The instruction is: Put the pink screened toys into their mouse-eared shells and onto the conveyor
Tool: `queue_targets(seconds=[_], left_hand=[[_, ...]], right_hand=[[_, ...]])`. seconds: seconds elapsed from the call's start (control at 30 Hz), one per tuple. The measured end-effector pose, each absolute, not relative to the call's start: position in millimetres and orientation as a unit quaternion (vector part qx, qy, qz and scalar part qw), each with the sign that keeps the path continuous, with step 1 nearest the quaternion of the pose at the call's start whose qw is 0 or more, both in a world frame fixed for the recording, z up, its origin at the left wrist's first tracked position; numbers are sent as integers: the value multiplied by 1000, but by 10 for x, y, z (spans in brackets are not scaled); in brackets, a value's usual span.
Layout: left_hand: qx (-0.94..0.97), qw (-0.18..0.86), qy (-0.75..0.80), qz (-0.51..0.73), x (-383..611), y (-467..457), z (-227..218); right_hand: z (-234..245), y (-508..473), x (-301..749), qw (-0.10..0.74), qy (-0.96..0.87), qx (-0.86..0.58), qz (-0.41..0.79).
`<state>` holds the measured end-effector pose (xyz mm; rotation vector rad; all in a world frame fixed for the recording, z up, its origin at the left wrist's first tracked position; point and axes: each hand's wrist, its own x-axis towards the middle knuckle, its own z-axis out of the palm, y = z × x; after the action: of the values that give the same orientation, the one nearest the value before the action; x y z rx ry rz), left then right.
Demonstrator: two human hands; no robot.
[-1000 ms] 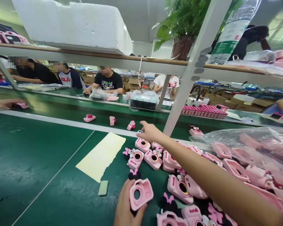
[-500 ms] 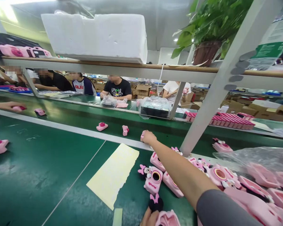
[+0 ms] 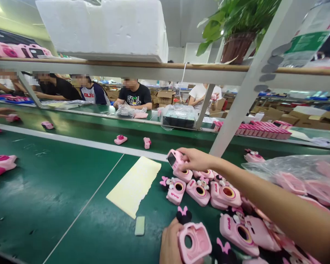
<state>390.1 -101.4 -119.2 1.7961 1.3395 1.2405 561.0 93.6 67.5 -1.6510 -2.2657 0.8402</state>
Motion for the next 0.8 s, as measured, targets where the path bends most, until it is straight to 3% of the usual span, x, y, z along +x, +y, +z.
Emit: queue_targets(seconds=[0.13, 0.3, 0.67, 0.8], left_hand=[[668, 383, 499, 398, 3824, -1090, -931], [667, 411, 487, 385, 3786, -1093, -808], [671, 418, 467, 396, 3743, -1136, -828], [682, 431, 445, 389, 3686, -1117, -825]], right_hand=[[630, -74, 5828, 32, -762, -447, 468], [329, -637, 5937, 1, -669, -391, 632], [162, -710, 5959, 41, -742, -389, 545], [88, -677, 5927, 25, -724, -362, 587]])
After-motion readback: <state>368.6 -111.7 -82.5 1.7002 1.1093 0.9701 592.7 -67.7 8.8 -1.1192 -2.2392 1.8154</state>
